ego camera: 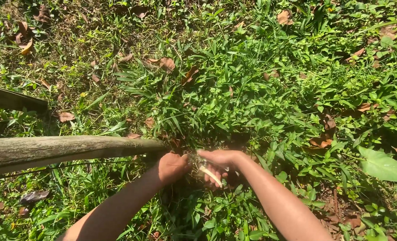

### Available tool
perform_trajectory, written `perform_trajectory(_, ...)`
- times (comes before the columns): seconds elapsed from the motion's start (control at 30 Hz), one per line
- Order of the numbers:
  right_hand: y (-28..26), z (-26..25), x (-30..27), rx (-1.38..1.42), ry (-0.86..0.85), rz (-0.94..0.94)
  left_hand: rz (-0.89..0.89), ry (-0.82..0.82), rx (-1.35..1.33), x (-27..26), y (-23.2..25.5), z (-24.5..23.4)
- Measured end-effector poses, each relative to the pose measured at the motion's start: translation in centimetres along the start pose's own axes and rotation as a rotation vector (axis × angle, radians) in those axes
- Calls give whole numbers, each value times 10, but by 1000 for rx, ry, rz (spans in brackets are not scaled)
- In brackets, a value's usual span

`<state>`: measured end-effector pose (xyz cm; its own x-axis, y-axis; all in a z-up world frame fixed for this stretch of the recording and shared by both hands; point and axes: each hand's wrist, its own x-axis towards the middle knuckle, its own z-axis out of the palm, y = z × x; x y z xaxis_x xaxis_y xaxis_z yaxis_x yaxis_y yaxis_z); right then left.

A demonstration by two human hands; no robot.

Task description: Trimming grass and weeds around a post using garden shears.

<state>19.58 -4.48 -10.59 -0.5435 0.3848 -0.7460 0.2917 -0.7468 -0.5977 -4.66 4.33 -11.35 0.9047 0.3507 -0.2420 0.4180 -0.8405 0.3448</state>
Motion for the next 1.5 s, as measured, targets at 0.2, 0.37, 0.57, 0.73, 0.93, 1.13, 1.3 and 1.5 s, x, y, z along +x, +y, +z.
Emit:
perform_trajectory(0.2, 42, -24, 28, -148, 220, -90, -59, -108, -126, -6, -9, -3)
perform_trajectory(0.37, 22, -10, -39, -59, -71, 91, -163, -211, -61, -11, -24, 7)
perform_trajectory(0.57, 20, 11, -8, 62, -228, 41, -124, -282, -80, -6, -36, 16)
perform_trajectory(0.73, 56, 12, 45, 118, -9, -37, -217, -266, -206, -2, -32, 20)
perform_trajectory(0.93, 28, 5, -26, -42, 41, -2, -211, -274, -337, -4, -47, 29)
perform_trajectory(1.13, 16, 8, -20, 65, -142, -71, -166, -342, -306, 0, -42, 19)
perform_trajectory(1.3, 45, 4, 61, 26, 90, -131, -165, -291, -313, -2, -36, 7)
perform_trajectory(1.5, 20, -2, -8, -72, 12, -35, -64, -274, -506, -13, -35, -25)
